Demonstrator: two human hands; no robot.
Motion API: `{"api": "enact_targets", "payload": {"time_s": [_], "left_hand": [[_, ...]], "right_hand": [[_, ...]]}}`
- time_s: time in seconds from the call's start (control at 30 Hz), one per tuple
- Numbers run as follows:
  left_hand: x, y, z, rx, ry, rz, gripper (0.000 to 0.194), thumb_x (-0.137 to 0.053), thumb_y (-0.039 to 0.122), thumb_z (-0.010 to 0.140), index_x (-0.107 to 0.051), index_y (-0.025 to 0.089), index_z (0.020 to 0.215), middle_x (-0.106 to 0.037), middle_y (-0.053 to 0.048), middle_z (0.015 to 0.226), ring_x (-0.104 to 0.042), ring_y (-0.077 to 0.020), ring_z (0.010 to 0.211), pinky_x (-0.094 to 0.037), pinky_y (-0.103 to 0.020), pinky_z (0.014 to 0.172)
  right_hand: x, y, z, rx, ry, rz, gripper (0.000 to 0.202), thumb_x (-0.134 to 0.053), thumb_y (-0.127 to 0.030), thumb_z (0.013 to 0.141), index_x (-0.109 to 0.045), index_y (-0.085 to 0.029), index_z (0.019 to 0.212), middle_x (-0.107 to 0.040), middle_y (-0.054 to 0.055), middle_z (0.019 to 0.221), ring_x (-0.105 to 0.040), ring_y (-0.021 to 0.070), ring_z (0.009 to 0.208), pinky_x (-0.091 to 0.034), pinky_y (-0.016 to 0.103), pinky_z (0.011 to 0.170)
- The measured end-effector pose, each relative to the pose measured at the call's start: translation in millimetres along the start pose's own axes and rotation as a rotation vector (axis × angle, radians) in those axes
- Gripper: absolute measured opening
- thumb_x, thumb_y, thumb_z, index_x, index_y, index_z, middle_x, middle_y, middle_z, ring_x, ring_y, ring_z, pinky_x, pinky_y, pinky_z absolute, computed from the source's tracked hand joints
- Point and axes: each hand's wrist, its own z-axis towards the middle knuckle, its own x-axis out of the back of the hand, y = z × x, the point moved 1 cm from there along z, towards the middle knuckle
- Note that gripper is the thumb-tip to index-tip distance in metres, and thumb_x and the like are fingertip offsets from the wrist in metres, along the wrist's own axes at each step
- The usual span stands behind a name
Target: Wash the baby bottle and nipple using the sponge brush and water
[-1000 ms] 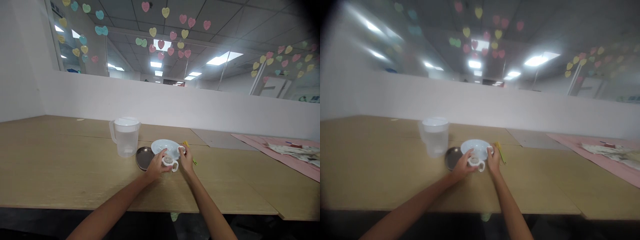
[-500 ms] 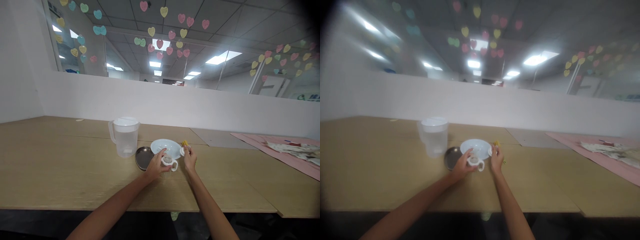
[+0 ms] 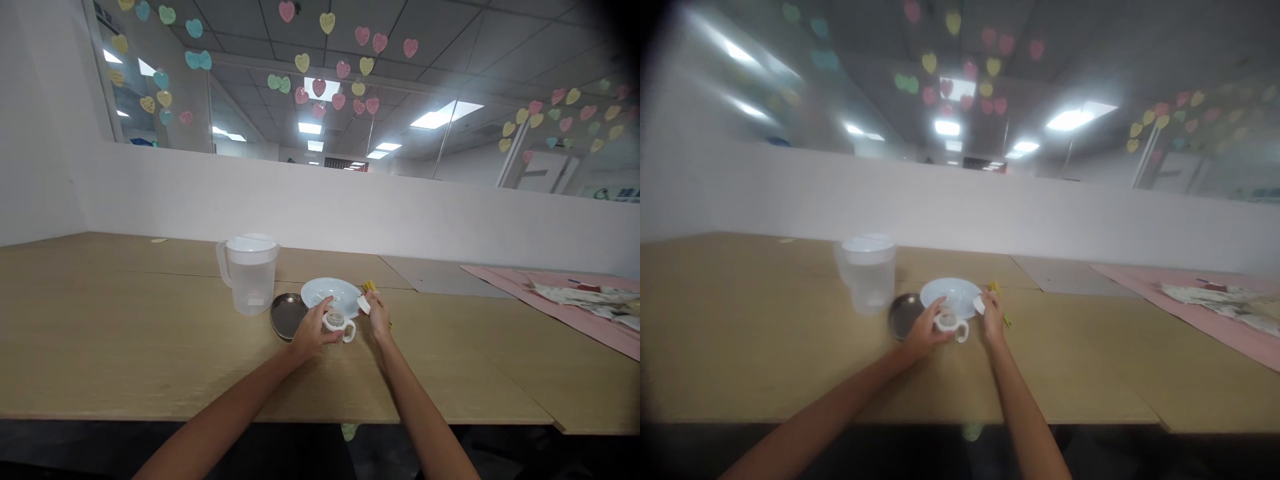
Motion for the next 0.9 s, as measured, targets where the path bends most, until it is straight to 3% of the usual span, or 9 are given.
{"api": "enact_targets", "payload": {"time_s": [0.13, 0.33, 0.6, 0.9], "left_hand": [[-0.1, 0, 0, 0.001, 0.003, -0.003, 0.072, -0.065, 0.039, 0.067, -0.032, 0.02, 0.129, -0.054, -0.007, 0.112, -0.05, -0.0204, 0.105, -0.035, -0.034, 0.094], [1.1, 4, 0, 0.014, -0.014, 0.01, 0.071, -0.065, 0.036, 0.068, -0.032, 0.02, 0.129, -0.055, -0.007, 0.11, -0.05, -0.0207, 0.104, -0.035, -0.035, 0.094], [3.0, 7, 0, 0.008, -0.017, 0.021, 0.069, -0.064, 0.037, 0.069, -0.033, 0.019, 0.129, -0.055, -0.007, 0.109, -0.05, -0.0213, 0.103, -0.035, -0.035, 0.094], [2.1, 4, 0, 0.005, -0.012, 0.023, 0.07, -0.064, 0.038, 0.069, -0.033, 0.019, 0.129, -0.054, -0.008, 0.111, -0.049, -0.0211, 0.104, -0.035, -0.035, 0.094]], "right_hand": [[-1, -4, -2, -0.086, -0.001, 0.101, 0.032, -0.064, -0.048, 0.061, -0.058, -0.018, 0.067, -0.057, -0.001, 0.062, -0.048, 0.0089, 0.05, -0.039, 0.02, 0.043], [-1, -6, 0, -0.044, -0.112, 0.192, 0.029, -0.063, -0.046, 0.063, -0.058, -0.018, 0.07, -0.062, 0.002, 0.081, -0.057, 0.0139, 0.075, -0.049, 0.027, 0.066], [1, -5, 0, 0.02, -0.128, -0.012, 0.036, -0.054, -0.052, 0.068, -0.056, -0.016, 0.067, -0.061, 0.004, 0.069, -0.054, 0.0133, 0.06, -0.042, 0.023, 0.049], [-1, -12, -6, -0.064, -0.024, 0.092, 0.032, -0.063, -0.047, 0.061, -0.054, -0.016, 0.065, -0.056, -0.001, 0.055, -0.047, 0.0105, 0.046, -0.029, 0.021, 0.038]]}}
